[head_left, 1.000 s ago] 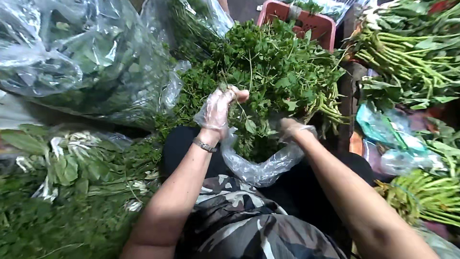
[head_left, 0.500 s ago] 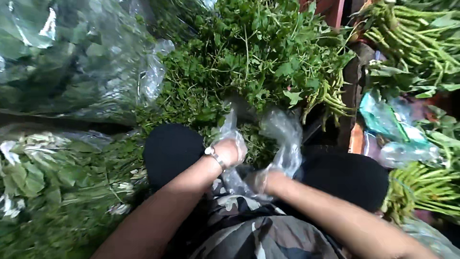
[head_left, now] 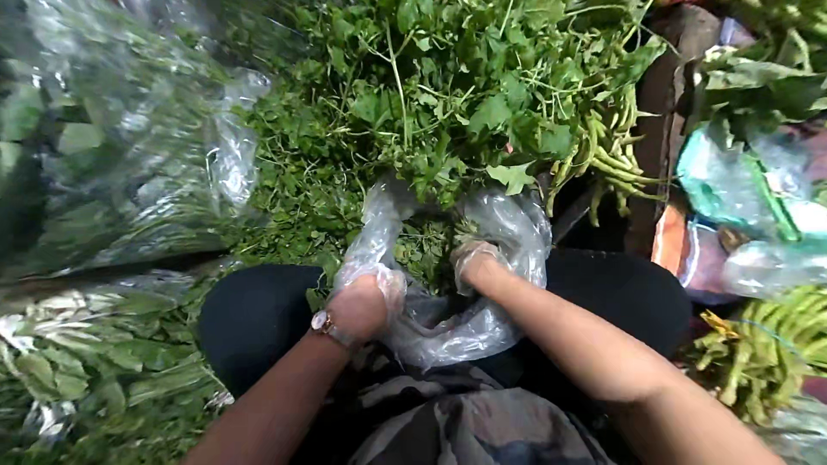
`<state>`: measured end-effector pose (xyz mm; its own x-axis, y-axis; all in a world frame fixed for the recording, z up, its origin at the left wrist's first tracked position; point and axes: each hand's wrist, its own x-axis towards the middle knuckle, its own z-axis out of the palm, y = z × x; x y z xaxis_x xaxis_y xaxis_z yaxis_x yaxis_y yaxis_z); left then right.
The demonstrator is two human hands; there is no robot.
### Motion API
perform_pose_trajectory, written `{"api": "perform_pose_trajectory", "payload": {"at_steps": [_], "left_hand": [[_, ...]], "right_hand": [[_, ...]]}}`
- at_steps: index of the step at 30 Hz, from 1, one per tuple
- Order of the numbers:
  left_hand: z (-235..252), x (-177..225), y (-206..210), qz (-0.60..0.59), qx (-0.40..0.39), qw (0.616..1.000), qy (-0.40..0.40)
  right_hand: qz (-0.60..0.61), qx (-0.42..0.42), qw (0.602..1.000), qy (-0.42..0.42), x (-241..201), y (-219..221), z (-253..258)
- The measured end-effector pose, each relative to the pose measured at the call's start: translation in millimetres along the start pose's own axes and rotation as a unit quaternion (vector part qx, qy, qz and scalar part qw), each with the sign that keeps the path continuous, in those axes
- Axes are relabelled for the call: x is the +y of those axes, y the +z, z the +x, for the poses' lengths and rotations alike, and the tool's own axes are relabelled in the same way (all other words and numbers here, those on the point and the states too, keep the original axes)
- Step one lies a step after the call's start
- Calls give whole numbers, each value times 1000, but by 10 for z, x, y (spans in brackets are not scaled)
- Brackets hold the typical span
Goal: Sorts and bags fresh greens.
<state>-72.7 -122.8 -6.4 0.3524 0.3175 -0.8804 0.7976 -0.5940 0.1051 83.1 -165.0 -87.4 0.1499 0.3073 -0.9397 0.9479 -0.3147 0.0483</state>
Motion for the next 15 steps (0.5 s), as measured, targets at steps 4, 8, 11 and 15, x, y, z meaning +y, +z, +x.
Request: {"api": "perform_pose_trajectory", "payload": {"at_steps": [4, 8, 11, 15], "left_hand": [[92, -82, -49, -45, 43, 997, 35], [96, -144, -170, -178, 82, 979, 58], [-3, -283, -126, -386, 231, 880, 153], [-190, -329, -196, -525, 363, 720, 273]], "right_hand": [[19, 20, 999, -19, 94, 93, 254], [138, 82, 982, -95, 297, -200, 37], [323, 83, 922, -196, 480, -330, -309], [540, 70, 797, -261, 732, -252, -628]]}}
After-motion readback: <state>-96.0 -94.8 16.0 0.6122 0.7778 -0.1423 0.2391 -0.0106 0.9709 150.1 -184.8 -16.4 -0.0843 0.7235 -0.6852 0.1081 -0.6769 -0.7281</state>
